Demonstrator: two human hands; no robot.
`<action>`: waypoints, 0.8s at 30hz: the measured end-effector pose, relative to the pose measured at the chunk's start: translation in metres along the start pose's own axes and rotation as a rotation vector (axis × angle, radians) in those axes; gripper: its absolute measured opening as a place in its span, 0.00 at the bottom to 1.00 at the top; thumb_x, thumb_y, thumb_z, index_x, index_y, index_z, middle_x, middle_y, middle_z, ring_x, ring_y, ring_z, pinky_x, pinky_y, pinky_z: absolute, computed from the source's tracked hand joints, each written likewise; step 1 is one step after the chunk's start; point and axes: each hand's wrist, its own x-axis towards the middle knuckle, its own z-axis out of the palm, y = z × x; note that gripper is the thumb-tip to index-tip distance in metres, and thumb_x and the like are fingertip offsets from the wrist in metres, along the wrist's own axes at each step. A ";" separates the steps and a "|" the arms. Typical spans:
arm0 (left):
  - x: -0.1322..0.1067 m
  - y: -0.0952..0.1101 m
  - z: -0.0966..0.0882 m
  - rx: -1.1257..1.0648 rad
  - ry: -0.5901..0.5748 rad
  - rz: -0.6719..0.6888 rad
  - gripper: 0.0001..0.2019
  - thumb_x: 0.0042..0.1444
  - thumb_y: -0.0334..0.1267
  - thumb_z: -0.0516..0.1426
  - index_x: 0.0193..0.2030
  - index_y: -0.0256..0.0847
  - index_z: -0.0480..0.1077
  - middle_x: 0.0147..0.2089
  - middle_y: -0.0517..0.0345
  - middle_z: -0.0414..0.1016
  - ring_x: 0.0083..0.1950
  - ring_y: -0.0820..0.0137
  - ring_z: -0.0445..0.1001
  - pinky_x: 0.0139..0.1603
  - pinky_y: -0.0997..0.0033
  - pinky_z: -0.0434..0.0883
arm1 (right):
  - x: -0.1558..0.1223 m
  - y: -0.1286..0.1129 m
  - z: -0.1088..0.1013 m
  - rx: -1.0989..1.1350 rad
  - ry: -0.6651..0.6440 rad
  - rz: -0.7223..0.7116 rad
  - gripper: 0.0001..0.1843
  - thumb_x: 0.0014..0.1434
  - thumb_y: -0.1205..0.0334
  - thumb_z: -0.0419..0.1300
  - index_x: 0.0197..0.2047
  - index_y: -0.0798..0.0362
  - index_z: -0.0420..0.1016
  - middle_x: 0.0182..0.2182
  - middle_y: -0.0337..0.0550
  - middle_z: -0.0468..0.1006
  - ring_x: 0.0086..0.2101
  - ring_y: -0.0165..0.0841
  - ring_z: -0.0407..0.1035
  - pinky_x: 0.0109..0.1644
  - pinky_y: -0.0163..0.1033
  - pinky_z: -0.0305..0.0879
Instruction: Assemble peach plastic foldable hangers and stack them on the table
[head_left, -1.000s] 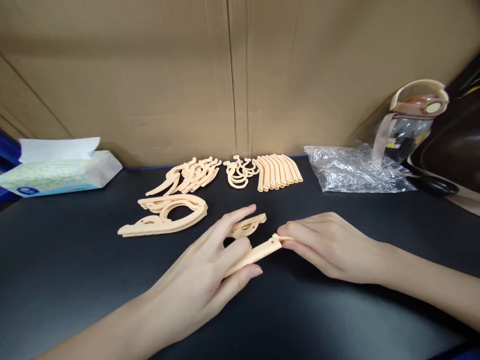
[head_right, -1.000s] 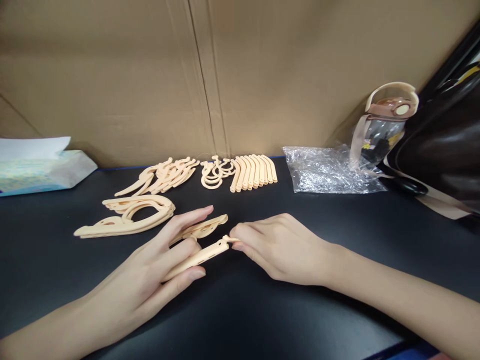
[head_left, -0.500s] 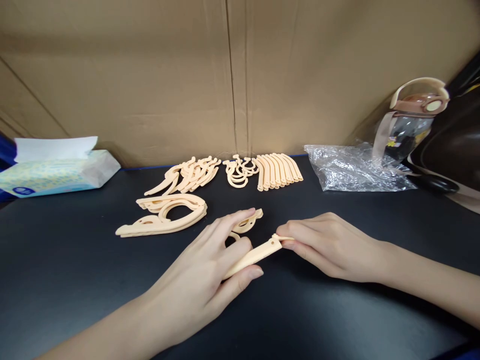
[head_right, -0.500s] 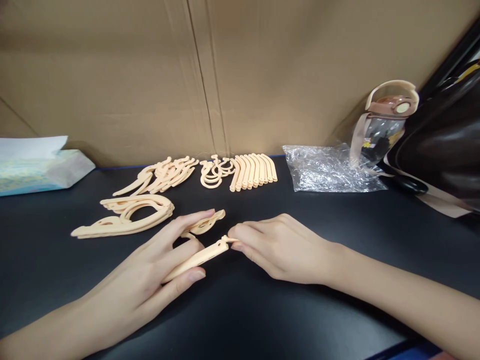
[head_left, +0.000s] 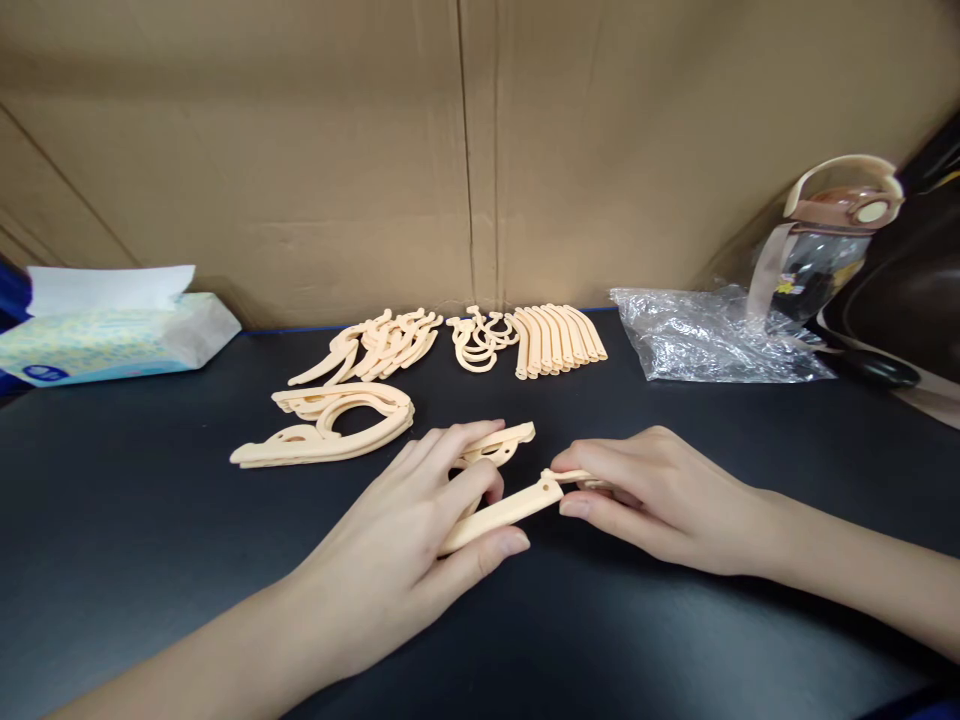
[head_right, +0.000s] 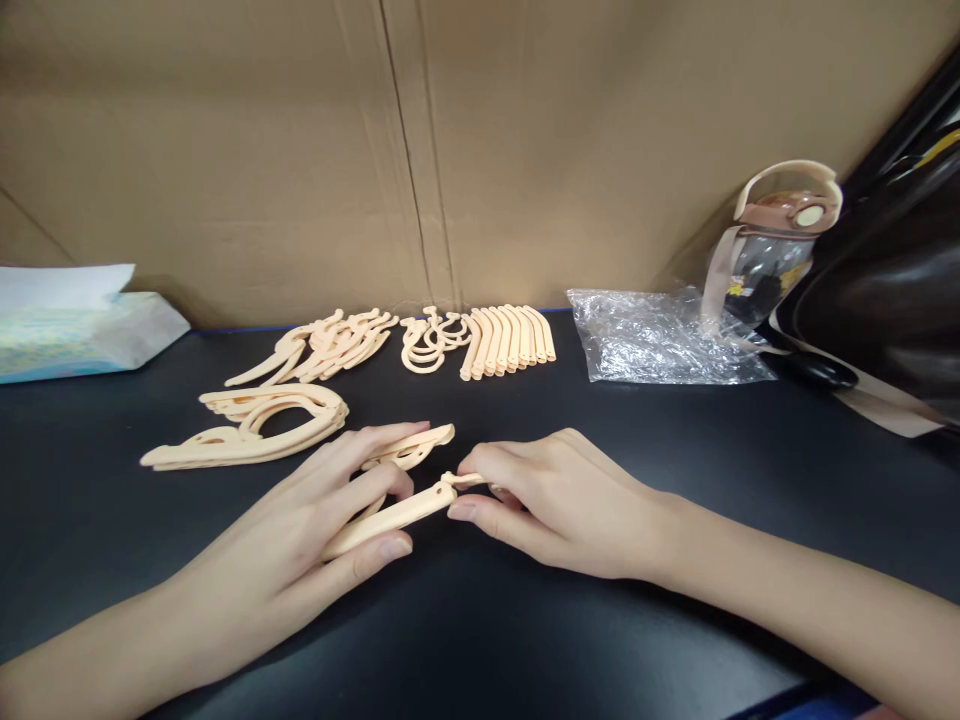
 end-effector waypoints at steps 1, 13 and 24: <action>0.000 0.000 0.000 0.001 0.002 0.001 0.12 0.69 0.48 0.52 0.43 0.46 0.73 0.64 0.53 0.68 0.61 0.59 0.69 0.56 0.60 0.71 | 0.000 0.000 0.000 -0.001 0.001 0.003 0.14 0.73 0.55 0.49 0.41 0.53 0.71 0.24 0.34 0.71 0.21 0.25 0.62 0.26 0.32 0.53; -0.001 0.001 -0.001 -0.031 -0.045 -0.039 0.14 0.70 0.49 0.49 0.43 0.48 0.72 0.65 0.56 0.66 0.62 0.58 0.67 0.61 0.56 0.68 | 0.000 -0.002 0.003 0.034 0.035 -0.016 0.15 0.72 0.57 0.50 0.32 0.51 0.62 0.22 0.30 0.63 0.20 0.24 0.56 0.25 0.31 0.50; 0.000 0.002 -0.001 -0.018 -0.094 -0.036 0.16 0.71 0.50 0.48 0.39 0.44 0.68 0.63 0.53 0.66 0.58 0.59 0.67 0.55 0.59 0.68 | -0.001 0.001 0.008 0.042 -0.017 -0.024 0.20 0.74 0.53 0.48 0.29 0.51 0.59 0.21 0.30 0.60 0.20 0.24 0.54 0.24 0.33 0.48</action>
